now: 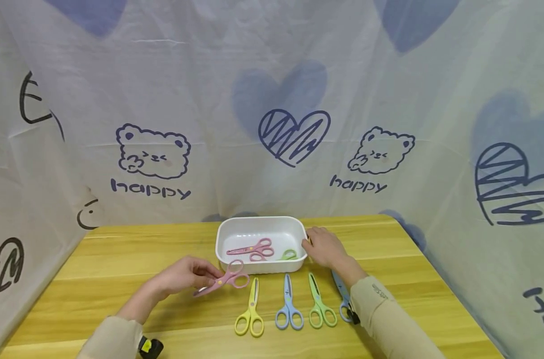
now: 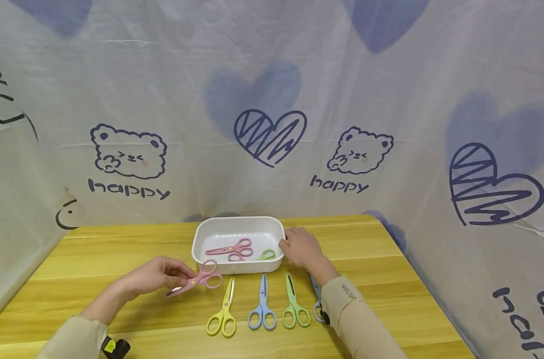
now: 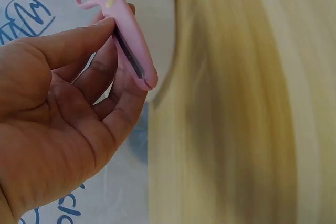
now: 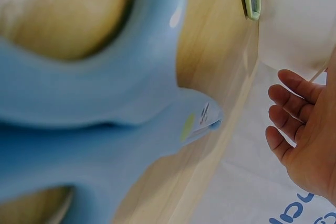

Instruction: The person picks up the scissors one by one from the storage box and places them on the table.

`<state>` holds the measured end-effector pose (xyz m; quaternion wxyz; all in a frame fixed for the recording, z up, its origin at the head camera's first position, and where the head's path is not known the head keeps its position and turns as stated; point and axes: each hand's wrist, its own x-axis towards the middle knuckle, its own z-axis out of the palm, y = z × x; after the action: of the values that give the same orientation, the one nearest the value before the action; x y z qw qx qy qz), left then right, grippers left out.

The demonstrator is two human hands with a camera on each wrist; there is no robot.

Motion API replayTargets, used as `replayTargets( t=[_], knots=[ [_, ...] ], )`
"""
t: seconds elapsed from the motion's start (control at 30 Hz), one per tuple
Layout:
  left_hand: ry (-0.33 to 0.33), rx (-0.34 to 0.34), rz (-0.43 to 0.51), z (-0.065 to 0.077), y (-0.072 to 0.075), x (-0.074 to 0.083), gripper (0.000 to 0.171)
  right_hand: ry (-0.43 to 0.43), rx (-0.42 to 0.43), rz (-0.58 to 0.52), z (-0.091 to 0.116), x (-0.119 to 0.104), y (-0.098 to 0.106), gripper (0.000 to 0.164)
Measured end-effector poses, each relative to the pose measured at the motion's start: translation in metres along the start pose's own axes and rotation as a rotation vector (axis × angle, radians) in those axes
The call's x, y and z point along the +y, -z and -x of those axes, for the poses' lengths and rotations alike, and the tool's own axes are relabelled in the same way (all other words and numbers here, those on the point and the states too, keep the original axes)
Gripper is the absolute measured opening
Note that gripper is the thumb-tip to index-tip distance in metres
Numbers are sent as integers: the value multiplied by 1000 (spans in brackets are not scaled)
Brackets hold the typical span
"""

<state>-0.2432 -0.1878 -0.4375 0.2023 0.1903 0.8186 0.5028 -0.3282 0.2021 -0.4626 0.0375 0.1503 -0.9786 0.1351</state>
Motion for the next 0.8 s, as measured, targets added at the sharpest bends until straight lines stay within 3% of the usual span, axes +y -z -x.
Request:
replayTargets(
  t=[0.33, 0.8],
  knots=[
    [6, -61, -47, 2, 1, -18, 18, -15, -5, -8, -1, 3, -1, 45],
    [9, -11, -87, 2, -6, -28, 19, -15, -6, -8, -1, 2, -1, 42]
  ],
)
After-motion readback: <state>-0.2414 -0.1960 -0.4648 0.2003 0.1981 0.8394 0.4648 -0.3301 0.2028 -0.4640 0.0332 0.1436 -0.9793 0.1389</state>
